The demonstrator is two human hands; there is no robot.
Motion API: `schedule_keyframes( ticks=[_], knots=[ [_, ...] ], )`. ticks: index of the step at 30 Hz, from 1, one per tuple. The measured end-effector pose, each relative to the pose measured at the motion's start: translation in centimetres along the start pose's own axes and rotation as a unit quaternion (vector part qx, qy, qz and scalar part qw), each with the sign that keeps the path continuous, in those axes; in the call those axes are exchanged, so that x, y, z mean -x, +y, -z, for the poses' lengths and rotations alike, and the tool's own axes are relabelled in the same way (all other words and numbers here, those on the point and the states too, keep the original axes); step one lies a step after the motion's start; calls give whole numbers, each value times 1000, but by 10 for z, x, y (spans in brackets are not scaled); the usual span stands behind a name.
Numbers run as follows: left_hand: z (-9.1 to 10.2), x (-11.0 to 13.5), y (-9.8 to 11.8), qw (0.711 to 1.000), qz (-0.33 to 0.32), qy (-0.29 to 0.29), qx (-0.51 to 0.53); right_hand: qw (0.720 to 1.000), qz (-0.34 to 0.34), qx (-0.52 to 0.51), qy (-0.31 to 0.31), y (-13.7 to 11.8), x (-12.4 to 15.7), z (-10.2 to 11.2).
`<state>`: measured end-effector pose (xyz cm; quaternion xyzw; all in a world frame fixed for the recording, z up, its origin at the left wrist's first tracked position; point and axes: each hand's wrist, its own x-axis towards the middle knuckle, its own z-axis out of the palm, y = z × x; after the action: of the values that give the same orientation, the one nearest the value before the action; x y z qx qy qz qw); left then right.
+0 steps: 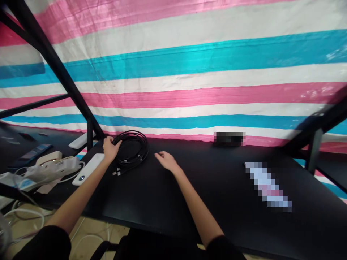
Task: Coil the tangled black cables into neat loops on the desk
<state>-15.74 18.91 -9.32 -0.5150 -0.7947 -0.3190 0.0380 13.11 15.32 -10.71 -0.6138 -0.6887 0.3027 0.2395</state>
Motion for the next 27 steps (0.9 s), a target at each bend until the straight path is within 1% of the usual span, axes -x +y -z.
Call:
schedule_keyframes(
  ticks=[3,5,6,8,10,12,13,15,17,18,20,22,23,25,27],
  knots=[
    [-5,5,1,999,2,21,46,999,24,-9,-22,-37,-18,-31],
    [-6,3,-4,998,6,13,65,1000,22,0,-7,-53,-26,-45],
    [-7,1,-8,997,11,1,72,1000,22,6,5,-58,-29,-48],
    [-7,-5,-17,996,18,-37,81,999,28,11,32,-66,-33,-49],
    [-6,-11,-24,993,21,-78,90,997,47,1,57,-74,-33,-45],
    [-2,-16,-28,990,20,-97,101,994,78,-25,76,-85,-32,-40],
    [2,-18,-28,989,19,-94,109,991,99,-43,80,-92,-30,-37],
    [14,-21,-25,988,15,-71,135,984,142,-82,70,-110,-24,-34],
    [32,-23,-19,984,10,-39,175,975,177,-132,40,-128,-17,-31],
    [42,-24,-16,980,6,-23,198,965,194,-175,25,-136,-14,-28],
    [63,-26,-9,969,-2,9,246,919,228,-320,10,-148,-9,-23],
    [82,-27,-1,956,-16,27,293,878,231,-419,23,-151,-9,-16],
    [91,-27,4,948,-27,24,315,869,221,-441,39,-149,-11,-12],
    [105,-23,16,932,-55,-10,357,868,192,-452,76,-139,-15,-8],
    [116,-11,30,912,-86,-89,390,879,171,-431,114,-122,-20,-6]
  ],
)
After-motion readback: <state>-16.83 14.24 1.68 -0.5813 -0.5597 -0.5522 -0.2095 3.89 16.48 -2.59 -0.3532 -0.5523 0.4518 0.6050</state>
